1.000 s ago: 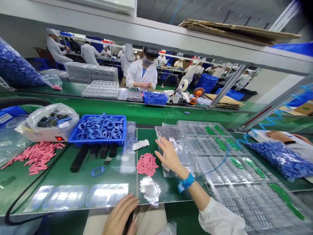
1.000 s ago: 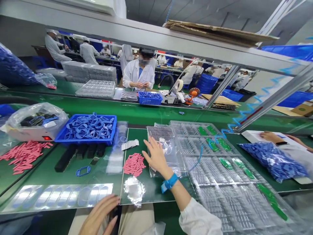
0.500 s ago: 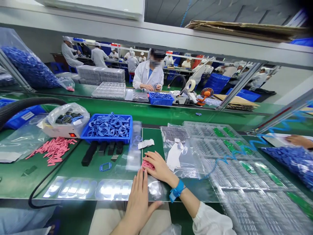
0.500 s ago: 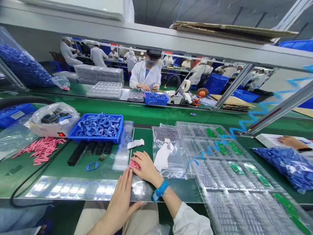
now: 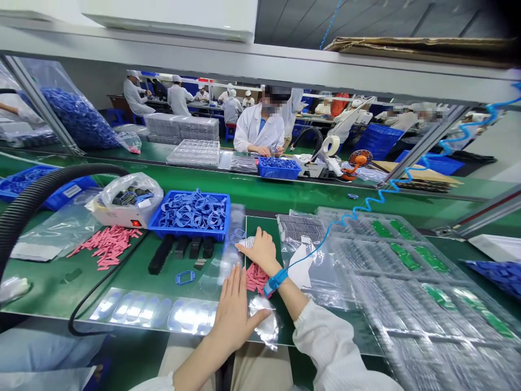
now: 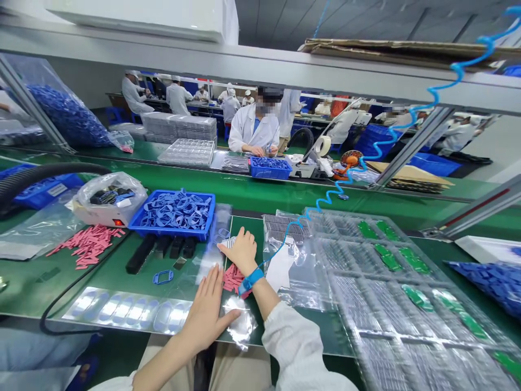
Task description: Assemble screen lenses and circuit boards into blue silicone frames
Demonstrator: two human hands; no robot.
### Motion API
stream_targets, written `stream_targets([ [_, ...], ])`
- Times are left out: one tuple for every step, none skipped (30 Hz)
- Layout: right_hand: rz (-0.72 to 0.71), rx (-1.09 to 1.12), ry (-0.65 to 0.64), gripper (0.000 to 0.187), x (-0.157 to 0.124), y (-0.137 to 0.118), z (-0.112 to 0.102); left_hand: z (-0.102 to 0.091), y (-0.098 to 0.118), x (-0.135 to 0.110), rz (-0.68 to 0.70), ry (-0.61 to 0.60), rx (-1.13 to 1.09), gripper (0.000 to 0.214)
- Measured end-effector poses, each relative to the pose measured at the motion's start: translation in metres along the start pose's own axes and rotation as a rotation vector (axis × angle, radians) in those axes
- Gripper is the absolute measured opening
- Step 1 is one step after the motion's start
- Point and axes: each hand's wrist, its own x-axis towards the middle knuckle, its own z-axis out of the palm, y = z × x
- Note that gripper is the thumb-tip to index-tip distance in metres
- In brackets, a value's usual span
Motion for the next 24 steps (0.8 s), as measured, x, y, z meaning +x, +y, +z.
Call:
stream_targets([
  [0.01,-0.014,-0.002,0.063,0.0,-0.003,0.001,-0.001,-0.002,-0.002,0.001,-0.003,0.001,0.09],
  [0.014,-0.025,-0.004,0.055,0.0,-0.004,0.002,-0.002,-0.003,-0.004,0.005,-0.007,0.001,0.088],
  [0.014,-0.033,-0.006,0.049,-0.001,-0.005,0.001,-0.002,-0.004,-0.007,0.011,-0.01,0.0,0.087],
  [0.013,-0.039,-0.006,0.045,-0.002,-0.004,0.001,-0.001,-0.004,-0.01,0.018,-0.014,-0.002,0.085],
  [0.011,-0.044,-0.005,0.042,-0.004,-0.003,0.0,-0.001,-0.004,-0.013,0.025,-0.017,-0.006,0.083],
  [0.008,-0.047,-0.004,0.039,-0.005,-0.002,-0.001,0.0,-0.005,-0.016,0.03,-0.019,-0.009,0.081],
  [0.004,-0.049,-0.002,0.038,-0.007,0.0,-0.001,0.001,-0.005,-0.019,0.034,-0.017,-0.014,0.081],
  [0.001,-0.05,0.0,0.037,-0.008,0.002,-0.002,0.002,-0.005,-0.021,0.037,-0.011,-0.021,0.081],
  [-0.001,-0.052,0.004,0.037,-0.01,0.005,-0.002,0.003,-0.005,-0.024,0.038,-0.002,-0.029,0.081],
  [-0.002,-0.053,0.008,0.036,-0.011,0.008,-0.003,0.004,-0.006,-0.027,0.038,0.006,-0.036,0.082],
  [-0.001,-0.053,0.014,0.035,-0.013,0.011,-0.003,0.005,-0.007,-0.03,0.037,0.015,-0.042,0.083],
  [0.002,-0.05,0.022,0.035,-0.014,0.015,-0.004,0.006,-0.007,-0.032,0.037,0.022,-0.047,0.084],
  [0.006,-0.046,0.031,0.034,-0.016,0.019,-0.004,0.007,-0.008,-0.035,0.036,0.029,-0.051,0.085],
  [0.01,-0.038,0.042,0.033,-0.016,0.023,-0.004,0.008,-0.008,-0.038,0.037,0.033,-0.053,0.086],
  [0.012,-0.026,0.054,0.032,-0.017,0.026,-0.005,0.009,-0.008,-0.04,0.039,0.037,-0.054,0.087],
  [0.01,-0.01,0.068,0.033,-0.018,0.029,-0.005,0.01,-0.008,-0.043,0.042,0.04,-0.052,0.088],
  [0.003,0.01,0.084,0.035,-0.019,0.031,-0.006,0.011,-0.008,-0.046,0.047,0.041,-0.046,0.089],
  [-0.009,0.034,0.104,0.039,-0.021,0.033,-0.007,0.011,-0.007,-0.048,0.054,0.041,-0.036,0.09],
  [-0.031,0.062,0.126,0.044,-0.024,0.035,-0.009,0.012,-0.007,-0.051,0.066,0.045,-0.021,0.091],
  [-0.061,0.096,0.148,0.049,-0.03,0.036,-0.011,0.011,-0.007,-0.053,0.083,0.052,-0.006,0.091],
  [-0.099,0.133,0.167,0.051,-0.037,0.038,-0.014,0.011,-0.007,-0.056,0.107,0.064,0.006,0.089],
  [-0.141,0.173,0.181,0.05,-0.047,0.039,-0.018,0.011,-0.007,-0.058,0.139,0.08,0.013,0.086],
  [-0.187,0.213,0.184,0.045,-0.059,0.041,-0.022,0.01,-0.006,-0.06,0.174,0.102,0.015,0.081],
  [-0.233,0.251,0.181,0.039,-0.073,0.044,-0.026,0.009,-0.006,-0.061,0.204,0.125,0.011,0.075],
])
